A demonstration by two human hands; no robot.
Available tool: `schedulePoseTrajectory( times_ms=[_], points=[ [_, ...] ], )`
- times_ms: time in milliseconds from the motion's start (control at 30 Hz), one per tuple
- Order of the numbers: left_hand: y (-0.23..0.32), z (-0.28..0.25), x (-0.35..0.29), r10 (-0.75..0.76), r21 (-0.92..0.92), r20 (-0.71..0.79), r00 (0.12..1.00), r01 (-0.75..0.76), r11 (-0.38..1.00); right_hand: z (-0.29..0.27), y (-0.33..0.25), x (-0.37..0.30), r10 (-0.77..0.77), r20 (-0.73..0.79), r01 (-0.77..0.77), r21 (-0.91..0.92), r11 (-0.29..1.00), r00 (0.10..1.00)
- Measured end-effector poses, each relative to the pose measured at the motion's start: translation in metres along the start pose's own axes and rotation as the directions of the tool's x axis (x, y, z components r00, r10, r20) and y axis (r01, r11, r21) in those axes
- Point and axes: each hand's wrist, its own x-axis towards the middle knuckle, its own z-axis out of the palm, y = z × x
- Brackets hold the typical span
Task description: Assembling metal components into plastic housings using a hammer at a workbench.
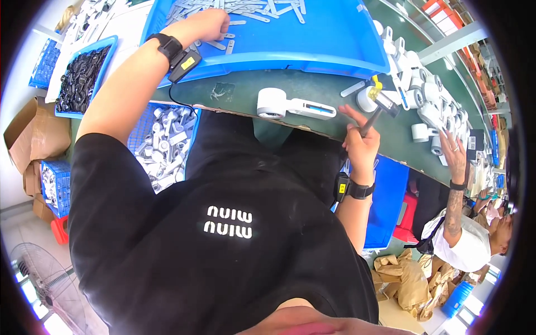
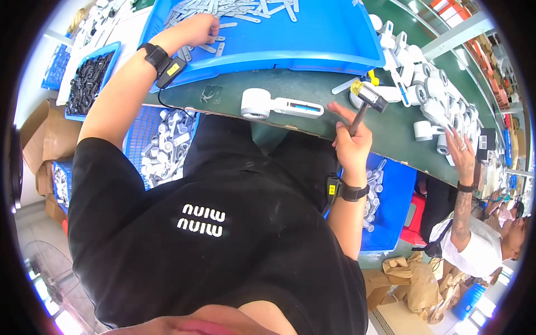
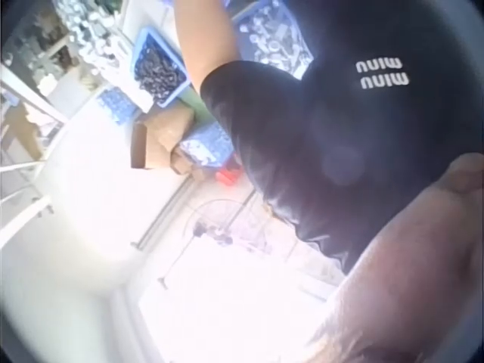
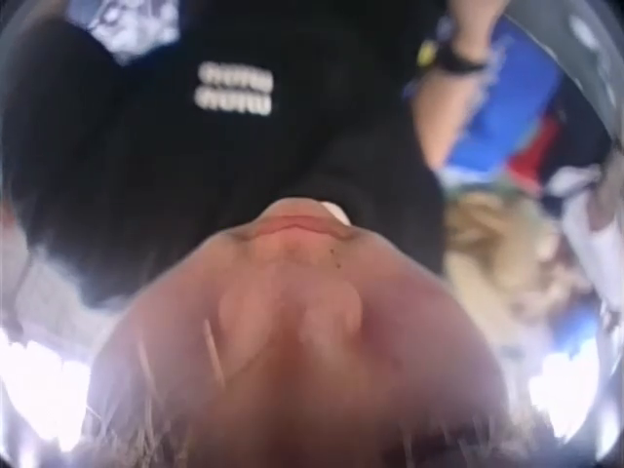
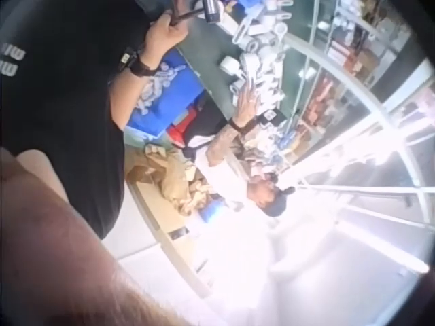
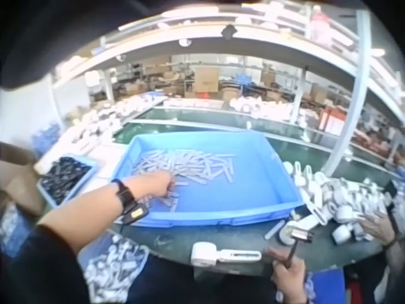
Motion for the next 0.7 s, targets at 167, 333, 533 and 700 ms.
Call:
schedulePoseTrajectory(
  times_ms=[167,333,533,700],
  points=[
    [0.005,-0.017,-0.035,0.143,-0.129,-0.324,0.935,-0.194,0.973,0.001,0.004,0.005,0.000,-0.005,0.000,-0.010,1.000,1.000],
    [0.031,-0.036,-0.112,-0.100,-0.806,-0.476,0.874,-0.388,0.448,-0.005,-0.001,0.001,0.007,-0.108,-0.007,0.005,1.000,0.994],
    [-0.047,0.025,-0.282,0.423,-0.976,-0.214,0.880,-0.174,-0.131,0.004,0.004,0.009,-0.005,-0.117,0.009,0.037,0.999,0.993],
    [-0.120,0.215,-0.316,-0.525,-0.885,0.242,0.816,0.407,0.225,-0.009,0.013,0.003,-0.124,-0.145,0.130,0.031,0.991,0.982]
  ],
)
